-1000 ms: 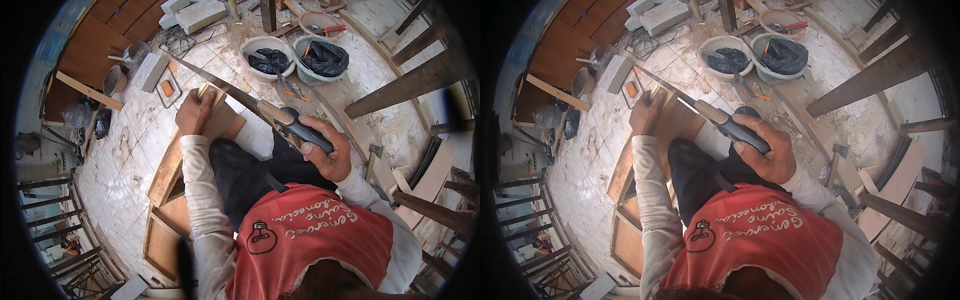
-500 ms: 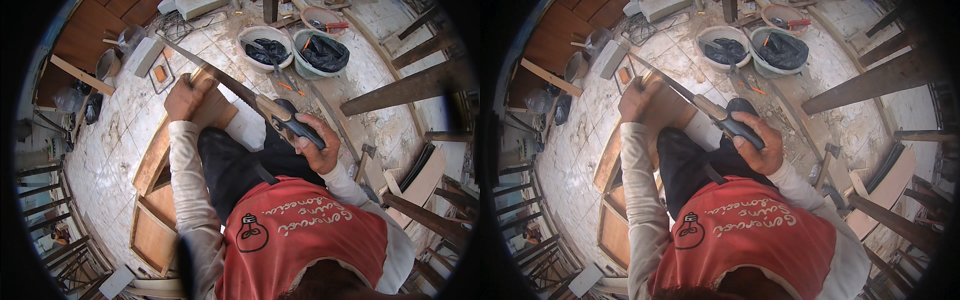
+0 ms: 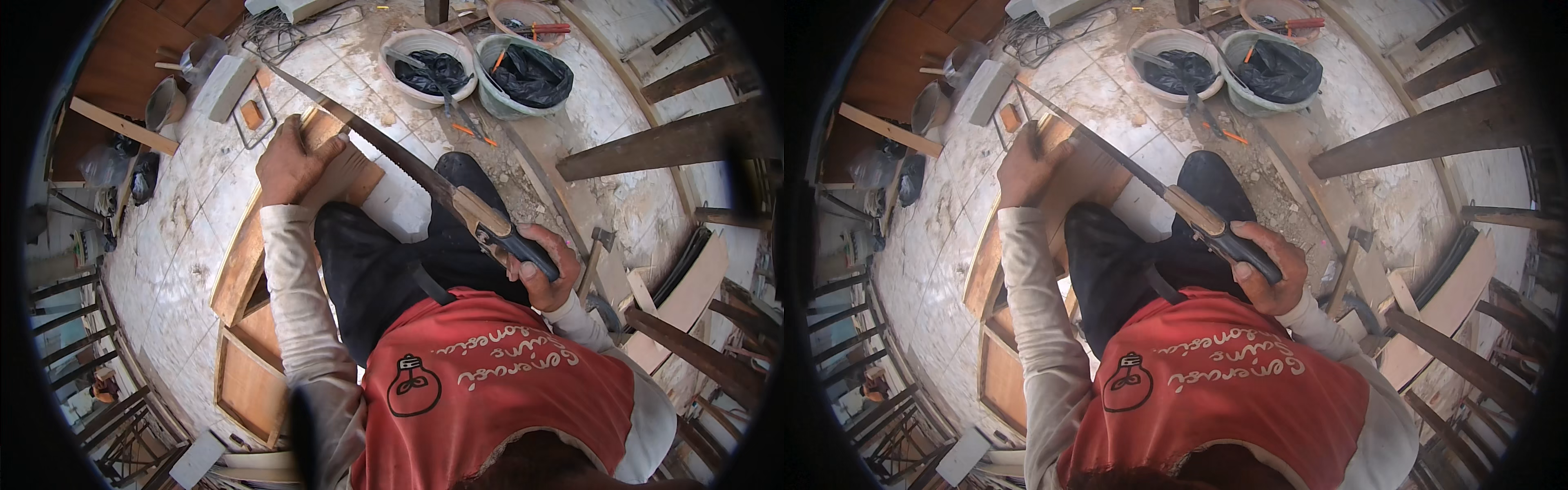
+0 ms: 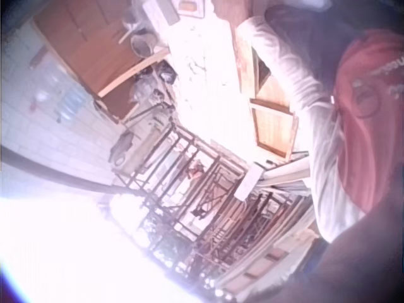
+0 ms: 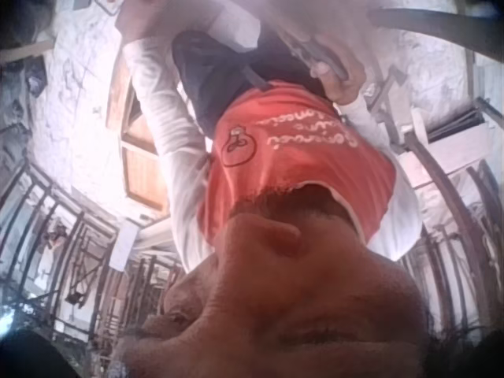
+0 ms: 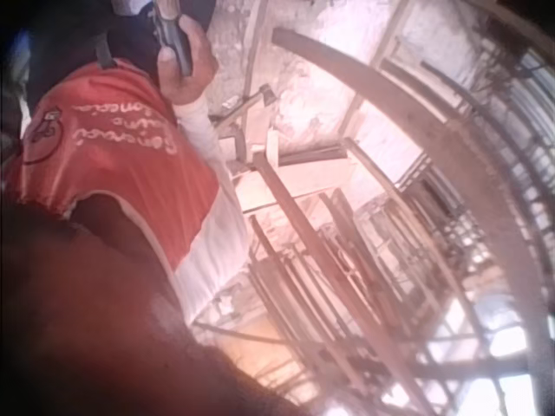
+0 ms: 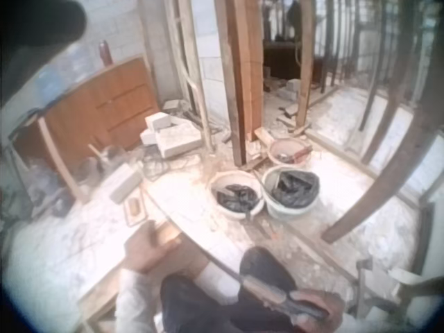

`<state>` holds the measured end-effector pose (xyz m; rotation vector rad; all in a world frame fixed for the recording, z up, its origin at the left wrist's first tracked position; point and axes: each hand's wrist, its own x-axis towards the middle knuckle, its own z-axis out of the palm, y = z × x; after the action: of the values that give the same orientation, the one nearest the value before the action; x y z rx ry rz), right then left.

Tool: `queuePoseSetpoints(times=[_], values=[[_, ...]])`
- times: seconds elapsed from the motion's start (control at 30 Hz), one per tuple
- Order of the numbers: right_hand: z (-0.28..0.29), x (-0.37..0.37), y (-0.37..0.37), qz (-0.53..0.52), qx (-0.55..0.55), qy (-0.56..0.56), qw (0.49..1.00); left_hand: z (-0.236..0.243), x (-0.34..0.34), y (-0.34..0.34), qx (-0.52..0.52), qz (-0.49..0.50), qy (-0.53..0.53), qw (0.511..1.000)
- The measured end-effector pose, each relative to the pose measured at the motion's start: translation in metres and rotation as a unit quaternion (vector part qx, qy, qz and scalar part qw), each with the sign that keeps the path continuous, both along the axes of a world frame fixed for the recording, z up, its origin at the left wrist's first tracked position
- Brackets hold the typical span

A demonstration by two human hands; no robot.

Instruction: The person builds a wooden frame by aligning wood pieces, hammering nails to join the segments, measuring and marking a section with a ruler and pencil, and cutting wood with a saw.

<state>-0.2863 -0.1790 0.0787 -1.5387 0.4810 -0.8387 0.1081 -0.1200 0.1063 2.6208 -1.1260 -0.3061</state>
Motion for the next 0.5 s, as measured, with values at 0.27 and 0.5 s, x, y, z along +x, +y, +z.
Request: queuePoseSetpoints(times=[0.27,0.5], values=[[0.006,0.014,-0.002,-0.004,0.002,0.025,1.0,-0.008,0.005,-0.002,-0.033,0.061,0.016,0.997],[0.057,0.034,-0.018,0.029,0.006,0.066,0.997,-0.007,0.008,-0.006,-0.047,0.098,0.043,0.993]])
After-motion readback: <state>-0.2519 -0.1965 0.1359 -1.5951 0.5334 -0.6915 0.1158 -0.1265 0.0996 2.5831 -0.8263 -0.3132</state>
